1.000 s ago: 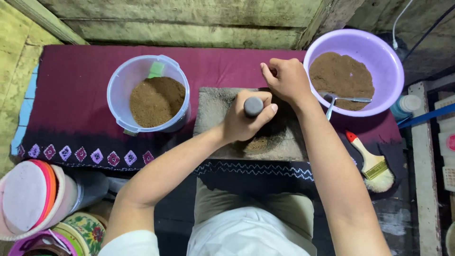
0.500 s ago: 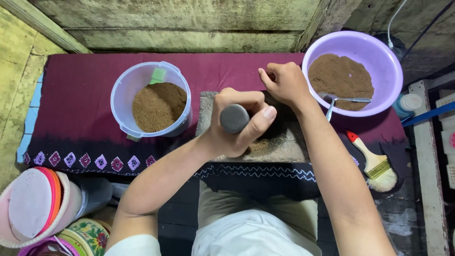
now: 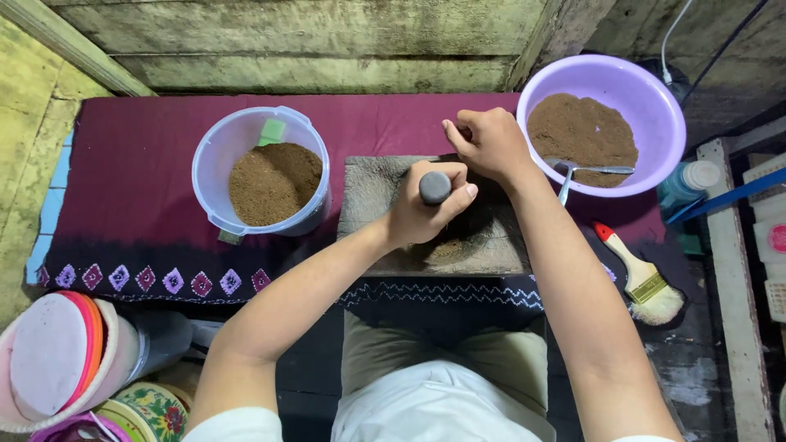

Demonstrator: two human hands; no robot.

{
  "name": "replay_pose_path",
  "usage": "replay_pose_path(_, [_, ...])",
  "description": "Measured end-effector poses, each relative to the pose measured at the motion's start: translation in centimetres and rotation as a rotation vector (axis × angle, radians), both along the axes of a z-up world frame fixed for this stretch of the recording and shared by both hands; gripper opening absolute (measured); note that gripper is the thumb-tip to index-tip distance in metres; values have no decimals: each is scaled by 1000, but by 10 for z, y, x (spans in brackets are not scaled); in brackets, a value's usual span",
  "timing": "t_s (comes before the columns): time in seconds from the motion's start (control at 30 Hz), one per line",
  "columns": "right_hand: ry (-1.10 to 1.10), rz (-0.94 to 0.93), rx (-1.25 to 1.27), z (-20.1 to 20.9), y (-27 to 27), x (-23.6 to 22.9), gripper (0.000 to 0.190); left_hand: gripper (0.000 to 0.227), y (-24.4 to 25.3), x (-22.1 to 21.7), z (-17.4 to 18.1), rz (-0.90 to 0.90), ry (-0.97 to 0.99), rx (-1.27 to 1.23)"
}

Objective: Pounding and grinding brown powder ingredients in a stone mortar using a stone pestle on a covered work surface.

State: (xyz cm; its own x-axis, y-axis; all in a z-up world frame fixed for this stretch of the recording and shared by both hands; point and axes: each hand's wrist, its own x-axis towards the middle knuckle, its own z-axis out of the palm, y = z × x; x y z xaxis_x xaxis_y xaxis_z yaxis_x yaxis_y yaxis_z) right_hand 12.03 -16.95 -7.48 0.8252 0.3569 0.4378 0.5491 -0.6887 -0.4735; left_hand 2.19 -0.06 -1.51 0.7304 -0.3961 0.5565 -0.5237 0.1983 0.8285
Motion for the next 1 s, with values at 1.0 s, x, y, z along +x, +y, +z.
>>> replay_pose_path(1.0, [-362,608,746,89,50,-74,77,90,4,31,-52,121,-185,18])
